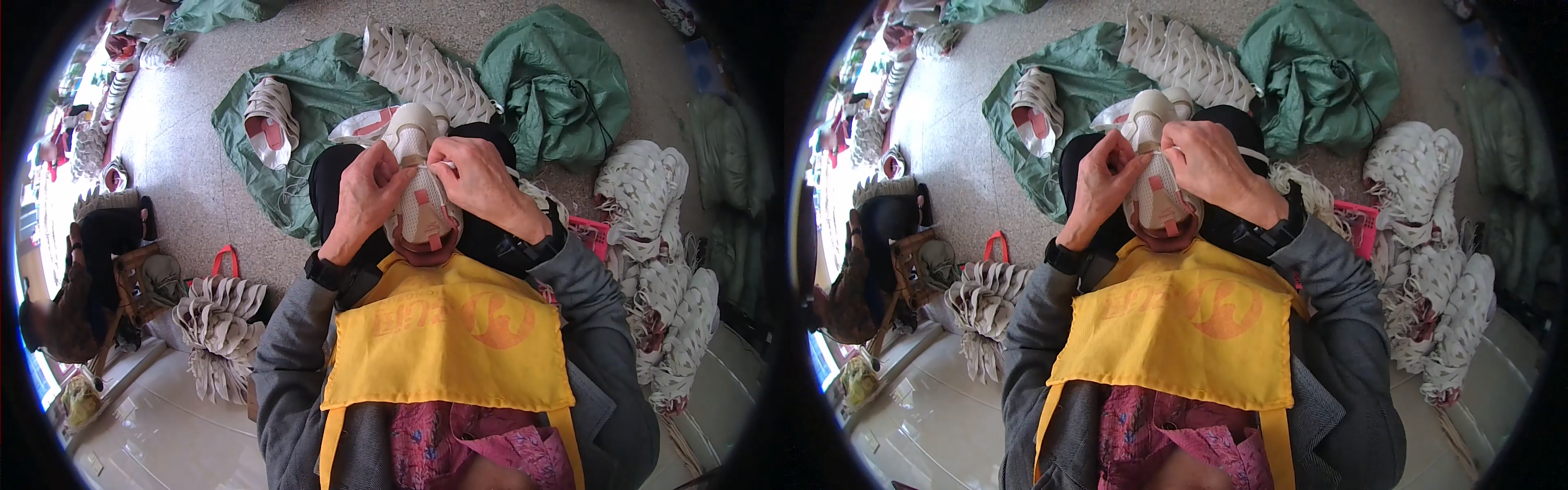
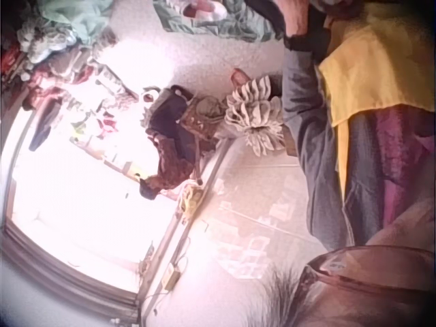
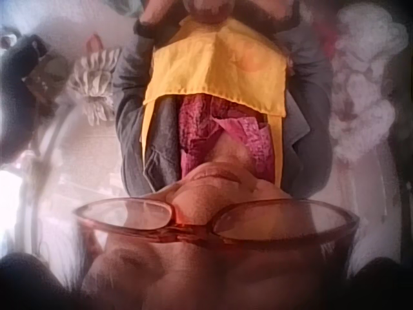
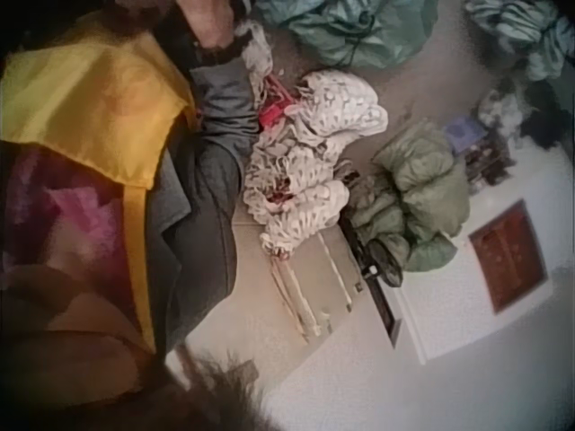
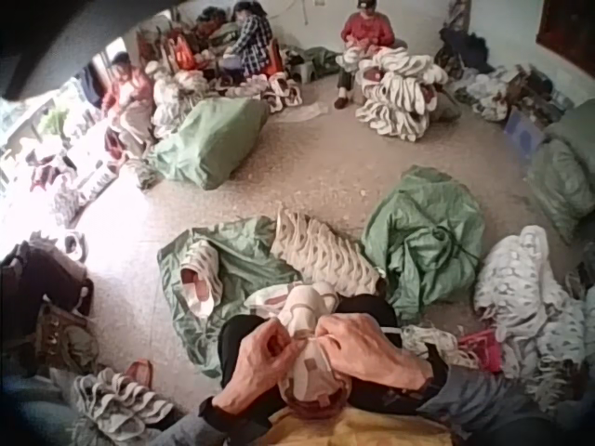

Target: The recorder is threading and lacing white athletic shoes during the manufacturing process.

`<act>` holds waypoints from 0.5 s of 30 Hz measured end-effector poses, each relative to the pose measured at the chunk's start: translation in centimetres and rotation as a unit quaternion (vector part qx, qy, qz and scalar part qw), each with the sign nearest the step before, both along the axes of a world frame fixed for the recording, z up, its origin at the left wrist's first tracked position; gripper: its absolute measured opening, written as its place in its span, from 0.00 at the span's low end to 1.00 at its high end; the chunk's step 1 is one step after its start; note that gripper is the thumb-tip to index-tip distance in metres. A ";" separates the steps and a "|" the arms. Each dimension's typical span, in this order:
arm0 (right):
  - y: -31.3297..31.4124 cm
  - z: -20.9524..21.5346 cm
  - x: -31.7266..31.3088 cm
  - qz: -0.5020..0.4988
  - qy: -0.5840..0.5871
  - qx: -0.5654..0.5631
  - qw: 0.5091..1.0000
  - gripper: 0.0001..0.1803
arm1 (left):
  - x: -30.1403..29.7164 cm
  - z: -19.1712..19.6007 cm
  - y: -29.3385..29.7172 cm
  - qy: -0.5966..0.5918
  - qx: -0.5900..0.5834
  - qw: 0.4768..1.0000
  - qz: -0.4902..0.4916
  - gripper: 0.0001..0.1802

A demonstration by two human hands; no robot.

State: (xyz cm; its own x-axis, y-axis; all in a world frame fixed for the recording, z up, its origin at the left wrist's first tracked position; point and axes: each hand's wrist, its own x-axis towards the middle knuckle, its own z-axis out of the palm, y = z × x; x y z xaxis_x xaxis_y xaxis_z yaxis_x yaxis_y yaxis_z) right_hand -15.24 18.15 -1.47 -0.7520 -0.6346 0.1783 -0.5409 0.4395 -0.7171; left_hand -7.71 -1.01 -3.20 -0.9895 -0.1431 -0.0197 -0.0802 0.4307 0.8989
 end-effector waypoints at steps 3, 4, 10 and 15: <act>0.0 -0.2 0.0 0.001 0.009 -0.005 1.000 0.04 | -0.1 0.1 0.1 0.008 -0.009 1.000 0.001 0.15; 0.0 -0.1 0.0 0.002 0.011 -0.007 1.000 0.04 | 0.0 0.1 0.1 0.010 -0.013 1.000 0.003 0.15; 0.0 0.2 0.2 0.002 0.016 0.009 1.000 0.04 | 0.0 0.3 0.9 -0.002 -0.046 0.998 0.032 0.15; -0.3 0.3 0.5 0.000 0.034 0.024 0.999 0.04 | 0.0 0.4 1.0 -0.010 -0.048 0.998 0.037 0.14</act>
State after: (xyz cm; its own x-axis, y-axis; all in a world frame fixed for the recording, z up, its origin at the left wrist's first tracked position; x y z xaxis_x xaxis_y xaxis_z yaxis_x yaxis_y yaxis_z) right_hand -14.69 17.89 -1.16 -0.7390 -0.6436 0.1991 -0.5881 0.4721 -0.6567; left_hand -7.71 0.02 -2.81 -0.9756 -0.2187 -0.0217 -0.1325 0.5064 0.8520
